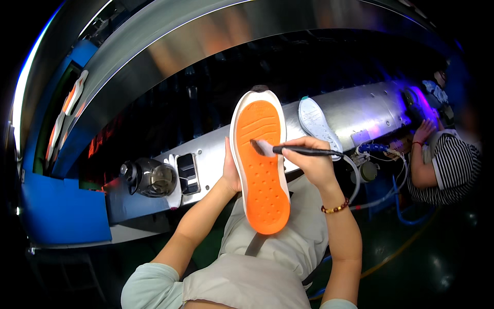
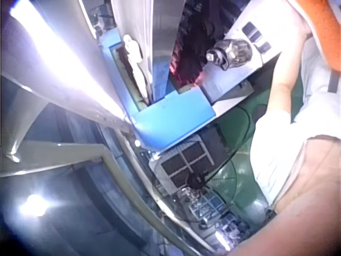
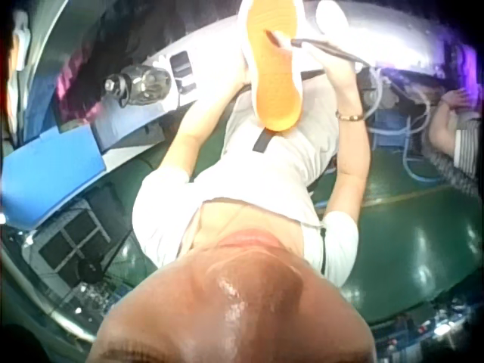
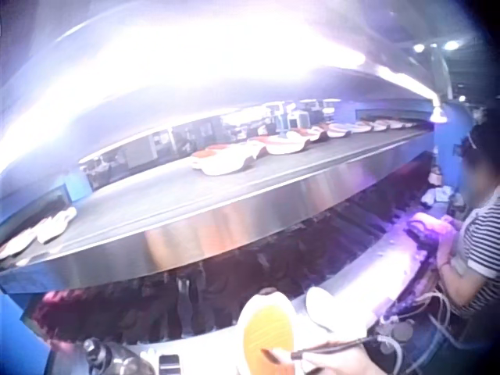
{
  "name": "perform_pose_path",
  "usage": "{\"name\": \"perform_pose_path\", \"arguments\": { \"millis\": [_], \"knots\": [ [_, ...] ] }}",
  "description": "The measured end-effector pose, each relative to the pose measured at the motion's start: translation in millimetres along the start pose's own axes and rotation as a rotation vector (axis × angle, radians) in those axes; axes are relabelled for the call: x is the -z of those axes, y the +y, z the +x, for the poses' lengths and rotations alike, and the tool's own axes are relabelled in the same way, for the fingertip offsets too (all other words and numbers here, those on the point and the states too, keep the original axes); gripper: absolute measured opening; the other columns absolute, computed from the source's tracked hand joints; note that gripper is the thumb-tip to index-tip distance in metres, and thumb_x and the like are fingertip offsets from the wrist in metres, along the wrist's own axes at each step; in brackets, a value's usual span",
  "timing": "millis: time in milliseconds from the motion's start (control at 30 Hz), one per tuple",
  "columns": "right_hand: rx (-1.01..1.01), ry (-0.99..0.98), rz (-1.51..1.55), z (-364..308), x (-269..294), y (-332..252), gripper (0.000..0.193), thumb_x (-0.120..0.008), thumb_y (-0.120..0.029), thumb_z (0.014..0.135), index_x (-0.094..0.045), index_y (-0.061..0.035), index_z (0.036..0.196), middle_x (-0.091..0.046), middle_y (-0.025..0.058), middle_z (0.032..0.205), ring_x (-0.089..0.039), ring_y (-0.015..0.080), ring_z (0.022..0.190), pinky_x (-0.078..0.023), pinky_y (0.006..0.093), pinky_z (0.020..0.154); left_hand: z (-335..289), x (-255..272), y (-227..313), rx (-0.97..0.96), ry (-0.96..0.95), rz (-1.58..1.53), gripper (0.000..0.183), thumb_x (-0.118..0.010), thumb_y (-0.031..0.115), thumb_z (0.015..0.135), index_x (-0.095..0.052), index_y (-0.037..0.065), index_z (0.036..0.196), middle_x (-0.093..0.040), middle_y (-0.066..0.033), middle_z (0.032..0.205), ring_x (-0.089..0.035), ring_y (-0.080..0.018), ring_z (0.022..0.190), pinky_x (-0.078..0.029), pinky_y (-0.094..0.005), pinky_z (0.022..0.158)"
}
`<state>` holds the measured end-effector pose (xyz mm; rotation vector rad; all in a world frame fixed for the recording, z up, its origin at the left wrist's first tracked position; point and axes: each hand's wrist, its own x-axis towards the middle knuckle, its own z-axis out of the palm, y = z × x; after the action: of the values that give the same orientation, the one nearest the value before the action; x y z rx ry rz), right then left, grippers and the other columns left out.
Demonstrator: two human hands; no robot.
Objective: The person repeatedly picks up orange shoe soles from a conveyor belt and scrubs them with a brush. They handle the soles one at a time, scrubbing the bottom surface and then placing them back on the belt.
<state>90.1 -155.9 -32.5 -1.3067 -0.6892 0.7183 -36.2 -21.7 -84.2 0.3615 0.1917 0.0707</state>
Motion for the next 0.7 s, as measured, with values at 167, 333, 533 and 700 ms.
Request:
{"name": "perform_pose_path", "arguments": {
  "millis": [167, 333, 533, 700],
  "knots": [
    [0.143, 0.18, -0.107, 22.8, -10.3, -7.0, 0.013, -0.058, -0.001, 0.07, -0.058, 0.005, 0.082, -0.061, 0.0083, 0.073, -0.057, 0.0089, 0.064, -0.045, 0.0179, 0.058, 1.8, -10.9, -15.2, -0.073, -0.058, -0.019, 0.077, -0.009, 0.068, 0.073, -0.024, 0.013, 0.126, -0.036, -0.0094, 0.123, -0.038, -0.0247, 0.111, -0.033, -0.0392, 0.091],
    [0.613, 0.077, -0.551, 7.1, -48.1, -2.4, 0.014, -0.06, 0.001, 0.061, -0.058, 0.0009, 0.075, -0.059, 0.0115, 0.074, -0.058, 0.0193, 0.07, -0.045, 0.0263, 0.062, 1.1, -15.9, -15.1, -0.18, 0.189, 0.053, 0.074, -0.015, 0.065, 0.075, -0.031, 0.01, 0.122, -0.042, -0.0091, 0.116, -0.042, -0.0225, 0.104, -0.034, -0.0381, 0.089],
    [0.327, -0.456, -0.487, -52.9, -32.8, -16.8, 0.008, -0.061, 0.001, 0.058, -0.059, -0.0017, 0.065, -0.06, 0.0103, 0.071, -0.059, 0.0203, 0.066, -0.046, 0.0281, 0.061, -28.4, 1.0, 18.4, -0.267, 0.143, 0.077, 0.075, -0.017, 0.066, 0.074, -0.031, 0.01, 0.123, -0.038, -0.0094, 0.122, -0.038, -0.0248, 0.109, -0.031, -0.0383, 0.092],
    [0.285, -0.105, -0.11, -6.5, -21.2, -48.9, 0.012, -0.058, 0.0, 0.069, -0.059, 0.0025, 0.081, -0.06, 0.0074, 0.07, -0.056, 0.0086, 0.061, -0.044, 0.0173, 0.054, -29.9, -34.4, -2.6, -0.184, -0.042, -0.039, 0.076, -0.013, 0.066, 0.075, -0.025, 0.011, 0.126, -0.036, -0.0106, 0.123, -0.037, -0.0253, 0.112, -0.032, -0.0395, 0.091]
  ]
}}
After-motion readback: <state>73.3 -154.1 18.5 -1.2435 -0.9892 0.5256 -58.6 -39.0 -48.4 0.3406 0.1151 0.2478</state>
